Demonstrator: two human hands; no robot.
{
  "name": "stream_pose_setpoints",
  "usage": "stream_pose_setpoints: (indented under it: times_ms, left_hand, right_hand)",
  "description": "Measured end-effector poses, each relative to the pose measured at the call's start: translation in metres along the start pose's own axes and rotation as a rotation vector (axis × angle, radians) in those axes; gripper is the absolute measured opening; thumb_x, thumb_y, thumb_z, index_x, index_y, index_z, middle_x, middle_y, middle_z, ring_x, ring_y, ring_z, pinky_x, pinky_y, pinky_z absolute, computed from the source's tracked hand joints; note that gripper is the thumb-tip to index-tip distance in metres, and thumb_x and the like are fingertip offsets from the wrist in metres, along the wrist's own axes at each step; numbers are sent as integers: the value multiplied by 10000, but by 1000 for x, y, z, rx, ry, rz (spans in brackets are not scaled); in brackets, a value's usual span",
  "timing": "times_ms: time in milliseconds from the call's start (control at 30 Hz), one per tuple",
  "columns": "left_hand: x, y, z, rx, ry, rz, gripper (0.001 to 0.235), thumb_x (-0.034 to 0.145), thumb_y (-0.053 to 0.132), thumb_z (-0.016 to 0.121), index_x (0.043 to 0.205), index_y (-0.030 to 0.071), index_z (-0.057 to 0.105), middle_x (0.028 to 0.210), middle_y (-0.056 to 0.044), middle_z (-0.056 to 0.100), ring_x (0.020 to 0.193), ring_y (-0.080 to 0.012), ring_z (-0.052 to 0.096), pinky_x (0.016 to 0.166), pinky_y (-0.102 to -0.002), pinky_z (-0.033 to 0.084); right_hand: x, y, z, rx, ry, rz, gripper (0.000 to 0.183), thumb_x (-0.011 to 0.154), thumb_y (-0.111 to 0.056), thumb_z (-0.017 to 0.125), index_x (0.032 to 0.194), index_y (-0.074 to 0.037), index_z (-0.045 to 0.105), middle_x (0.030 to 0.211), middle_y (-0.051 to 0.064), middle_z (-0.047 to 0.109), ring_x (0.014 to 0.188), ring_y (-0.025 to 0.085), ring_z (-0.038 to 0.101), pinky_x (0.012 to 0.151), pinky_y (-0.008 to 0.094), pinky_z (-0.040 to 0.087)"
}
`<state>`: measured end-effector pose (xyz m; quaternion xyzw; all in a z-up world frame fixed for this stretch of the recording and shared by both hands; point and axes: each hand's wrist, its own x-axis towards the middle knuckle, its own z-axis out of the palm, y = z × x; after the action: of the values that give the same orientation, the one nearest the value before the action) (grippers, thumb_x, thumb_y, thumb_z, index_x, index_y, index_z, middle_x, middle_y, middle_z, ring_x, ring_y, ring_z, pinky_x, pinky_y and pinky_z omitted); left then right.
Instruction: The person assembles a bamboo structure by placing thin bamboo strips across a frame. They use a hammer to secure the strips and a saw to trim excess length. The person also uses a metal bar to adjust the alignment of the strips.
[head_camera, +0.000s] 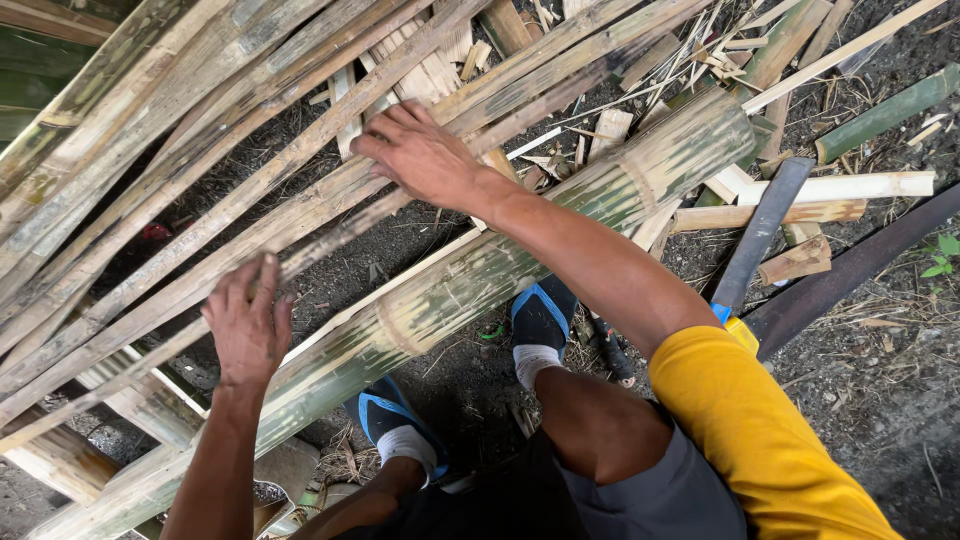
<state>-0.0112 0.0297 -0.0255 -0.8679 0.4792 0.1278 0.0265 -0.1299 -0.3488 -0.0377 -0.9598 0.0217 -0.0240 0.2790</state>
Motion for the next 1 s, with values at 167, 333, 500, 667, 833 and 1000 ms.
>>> stream_pose_setpoints:
  times_ms: [167,333,500,667,833,1000]
  left_hand:
    - [-39,4,1,-146,105,18,645,1006,-17,584,1543,338,547,1404,-56,589,1100,-252,492,993,-423,431]
    - [-38,11,-1,-159,145,-17,597,1039,16,627,1526,357,573,1326,-52,593,1082,-260,479,984,-418,407]
    - [-40,5,11,-89,132,-4,635,1018,-13,624,1540,345,577,1310,-59,616,1028,-239,475,978,-417,408]
    - [-56,5,25,-107,96,-33,638,1001,-28,615,1534,321,590,1287,-50,644,991,-217,477,923,-393,399]
    - [-56,15,25,-151,200,-39,522,993,180,709,1489,307,605,1202,-65,620,1010,-243,474,951,-445,383]
    - [-50,18,17,-171,221,-93,447,1034,341,655,1480,328,627,1179,-55,607,1058,-237,492,1029,-475,360]
  right_hand:
    - [17,4,9,-58,54,-52,390,1003,-393,645,1289,-128,645,1200,117,623,1185,283,546,1097,463,444]
    - [17,8,13,-30,112,-103,373,997,-354,659,1289,-121,647,1198,119,620,1168,284,556,1088,472,441]
    - [15,4,5,-9,99,-80,308,980,-325,669,1219,-132,658,1128,92,617,1107,266,568,1009,463,469]
    - [6,-10,-5,86,-134,1,253,1055,-398,599,1015,-155,654,964,46,594,901,204,576,927,453,505]
    - [9,-12,-3,20,-83,-80,344,1056,-451,580,1051,-112,638,978,96,587,899,239,569,843,426,533]
    - [-6,-35,-25,-51,262,-207,303,1043,-437,604,1017,-137,632,1084,99,616,1029,250,585,899,416,518]
